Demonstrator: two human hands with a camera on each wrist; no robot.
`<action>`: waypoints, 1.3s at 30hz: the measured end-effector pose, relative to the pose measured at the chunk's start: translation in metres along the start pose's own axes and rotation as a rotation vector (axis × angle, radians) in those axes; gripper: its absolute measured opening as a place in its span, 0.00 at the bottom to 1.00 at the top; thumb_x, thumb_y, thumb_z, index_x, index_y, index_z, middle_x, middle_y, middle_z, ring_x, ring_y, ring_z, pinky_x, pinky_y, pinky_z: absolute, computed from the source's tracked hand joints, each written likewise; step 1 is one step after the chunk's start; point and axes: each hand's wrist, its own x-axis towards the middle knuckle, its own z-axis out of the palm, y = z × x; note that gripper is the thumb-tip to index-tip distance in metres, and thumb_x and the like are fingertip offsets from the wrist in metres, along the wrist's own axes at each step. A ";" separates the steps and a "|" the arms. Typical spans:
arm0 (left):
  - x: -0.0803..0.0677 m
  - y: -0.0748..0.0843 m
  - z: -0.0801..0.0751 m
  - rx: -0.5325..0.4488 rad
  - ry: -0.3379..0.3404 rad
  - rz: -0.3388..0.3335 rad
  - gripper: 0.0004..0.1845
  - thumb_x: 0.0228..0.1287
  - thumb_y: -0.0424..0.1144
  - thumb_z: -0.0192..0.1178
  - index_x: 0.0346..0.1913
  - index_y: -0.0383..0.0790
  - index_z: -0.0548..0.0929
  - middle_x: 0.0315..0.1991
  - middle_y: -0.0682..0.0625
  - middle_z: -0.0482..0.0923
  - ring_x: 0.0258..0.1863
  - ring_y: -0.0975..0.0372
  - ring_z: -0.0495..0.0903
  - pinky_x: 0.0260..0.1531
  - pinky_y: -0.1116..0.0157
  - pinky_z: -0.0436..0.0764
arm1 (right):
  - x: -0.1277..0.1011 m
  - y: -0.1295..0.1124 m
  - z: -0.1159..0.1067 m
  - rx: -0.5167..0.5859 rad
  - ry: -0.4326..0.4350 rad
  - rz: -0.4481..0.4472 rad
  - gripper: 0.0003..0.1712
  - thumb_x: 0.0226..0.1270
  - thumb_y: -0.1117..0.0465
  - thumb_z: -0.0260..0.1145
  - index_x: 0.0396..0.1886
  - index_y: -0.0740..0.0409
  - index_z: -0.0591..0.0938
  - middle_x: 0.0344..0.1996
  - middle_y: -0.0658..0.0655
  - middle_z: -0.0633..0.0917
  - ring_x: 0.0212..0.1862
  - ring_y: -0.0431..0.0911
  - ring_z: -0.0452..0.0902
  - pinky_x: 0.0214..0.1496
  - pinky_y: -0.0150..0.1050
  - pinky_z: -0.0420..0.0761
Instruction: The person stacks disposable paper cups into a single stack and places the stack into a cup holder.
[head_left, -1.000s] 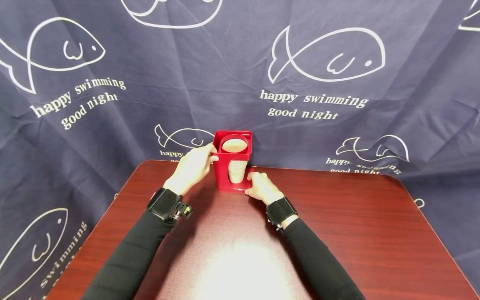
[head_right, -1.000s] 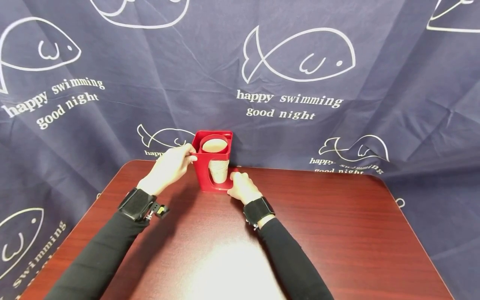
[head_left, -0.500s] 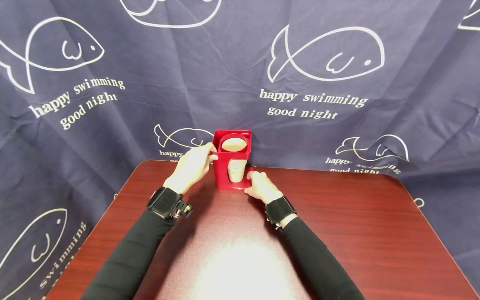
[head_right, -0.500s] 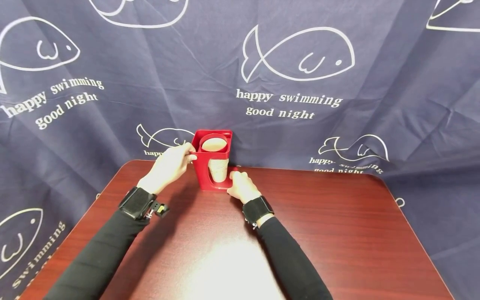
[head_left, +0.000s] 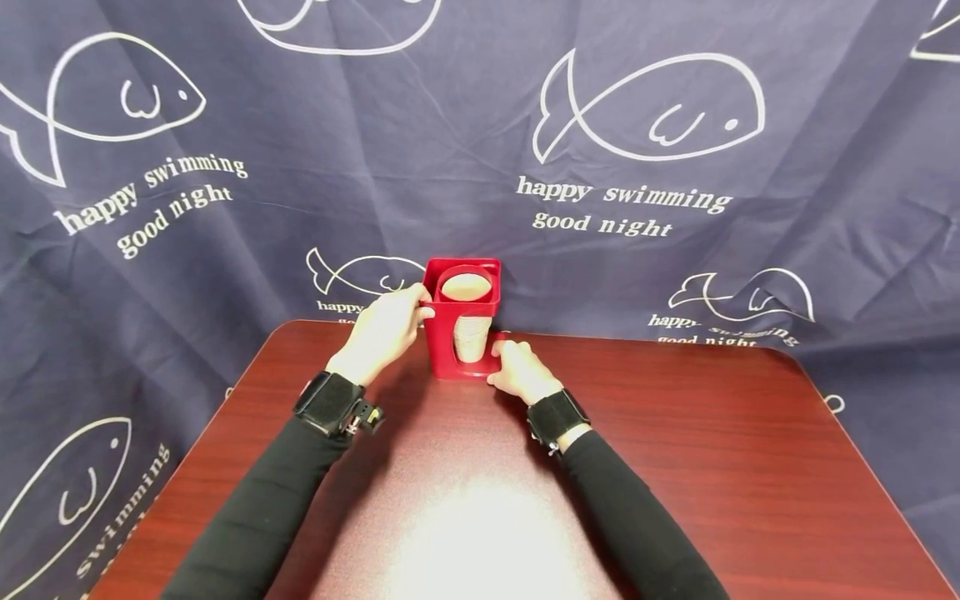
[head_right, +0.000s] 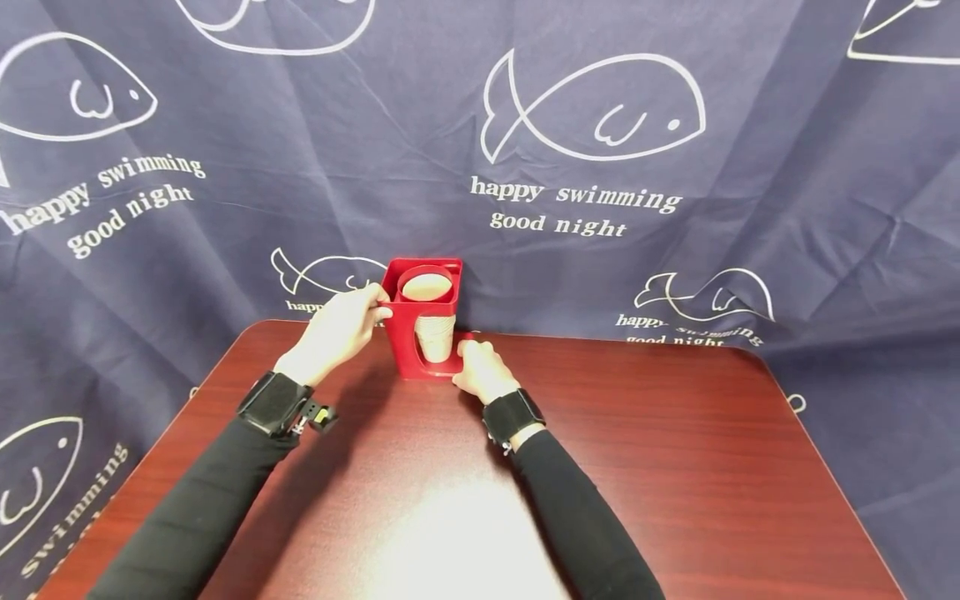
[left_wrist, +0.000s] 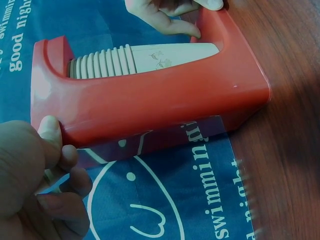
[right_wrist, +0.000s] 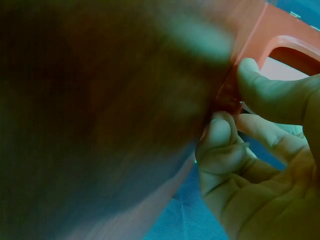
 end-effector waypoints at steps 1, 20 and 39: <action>0.000 0.000 0.000 0.001 0.001 0.000 0.08 0.69 0.37 0.67 0.44 0.41 0.79 0.35 0.44 0.85 0.36 0.50 0.85 0.40 0.50 0.86 | 0.000 0.000 0.000 0.001 0.002 0.000 0.23 0.56 0.61 0.78 0.51 0.62 0.83 0.45 0.61 0.87 0.45 0.55 0.83 0.53 0.49 0.86; 0.000 0.001 0.003 0.017 0.036 0.000 0.07 0.70 0.37 0.66 0.44 0.41 0.79 0.36 0.44 0.85 0.37 0.49 0.86 0.38 0.49 0.87 | 0.003 0.003 0.004 0.015 0.010 0.022 0.25 0.58 0.60 0.78 0.55 0.61 0.83 0.48 0.61 0.88 0.46 0.54 0.84 0.57 0.47 0.85; -0.006 0.009 0.008 0.078 0.120 -0.051 0.08 0.72 0.40 0.63 0.48 0.43 0.78 0.38 0.44 0.86 0.39 0.46 0.87 0.32 0.45 0.86 | 0.001 0.003 0.005 0.029 0.014 0.021 0.26 0.61 0.61 0.77 0.58 0.62 0.83 0.52 0.63 0.87 0.49 0.56 0.85 0.59 0.49 0.84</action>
